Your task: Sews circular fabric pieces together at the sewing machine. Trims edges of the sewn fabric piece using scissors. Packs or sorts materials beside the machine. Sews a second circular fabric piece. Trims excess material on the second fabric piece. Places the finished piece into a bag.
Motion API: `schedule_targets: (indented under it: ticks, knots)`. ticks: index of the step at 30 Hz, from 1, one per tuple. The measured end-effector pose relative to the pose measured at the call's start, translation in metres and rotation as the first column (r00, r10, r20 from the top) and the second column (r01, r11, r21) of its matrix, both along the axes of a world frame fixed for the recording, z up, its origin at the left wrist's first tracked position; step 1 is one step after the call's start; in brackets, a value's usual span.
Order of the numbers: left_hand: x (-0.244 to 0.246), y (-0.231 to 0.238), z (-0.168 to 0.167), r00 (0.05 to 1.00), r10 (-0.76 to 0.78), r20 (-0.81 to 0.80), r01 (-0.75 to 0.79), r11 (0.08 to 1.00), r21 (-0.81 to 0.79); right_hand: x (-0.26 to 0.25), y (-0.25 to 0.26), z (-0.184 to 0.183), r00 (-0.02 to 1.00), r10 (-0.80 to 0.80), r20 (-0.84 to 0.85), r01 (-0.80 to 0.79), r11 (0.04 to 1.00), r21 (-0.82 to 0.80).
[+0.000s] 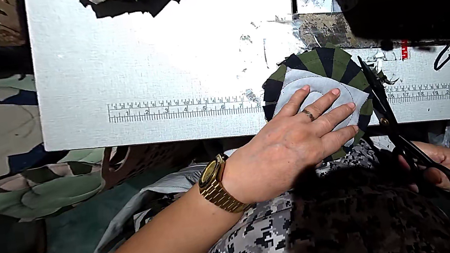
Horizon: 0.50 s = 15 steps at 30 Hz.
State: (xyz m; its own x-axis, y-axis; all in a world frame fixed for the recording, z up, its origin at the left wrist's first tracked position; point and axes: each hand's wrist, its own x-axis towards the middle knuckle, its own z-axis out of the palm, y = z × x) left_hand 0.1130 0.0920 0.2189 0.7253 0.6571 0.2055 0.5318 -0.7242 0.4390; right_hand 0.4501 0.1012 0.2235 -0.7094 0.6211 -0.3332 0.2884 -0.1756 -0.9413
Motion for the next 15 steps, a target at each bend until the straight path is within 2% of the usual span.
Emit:
schedule_targets:
  ticks: [8, 10, 12, 15]
  knots:
    - [-0.002, 0.001, 0.005, 0.996, 0.066, -0.056, -0.060, 0.993, 0.105, -0.001, -0.006, 0.004, 0.994, -0.105, 0.011, 0.105, 0.994, -0.015]
    - [-0.001, -0.001, 0.007, 0.989, 0.114, -0.098, -0.098, 0.983, 0.155, 0.005, -0.003, 0.003, 0.999, -0.049, 0.024, 0.050, 0.999, -0.022]
    - [-0.001, -0.003, 0.010, 0.974, 0.177, -0.141, -0.151, 0.973, 0.177, 0.013, 0.001, 0.002, 0.996, 0.075, 0.045, -0.074, 0.997, -0.018]
    - [-0.005, -0.004, 0.014, 0.959, 0.256, -0.124, -0.234, 0.958, 0.168, 0.021, 0.002, 0.003, 0.980, 0.189, 0.053, -0.190, 0.982, 0.002]
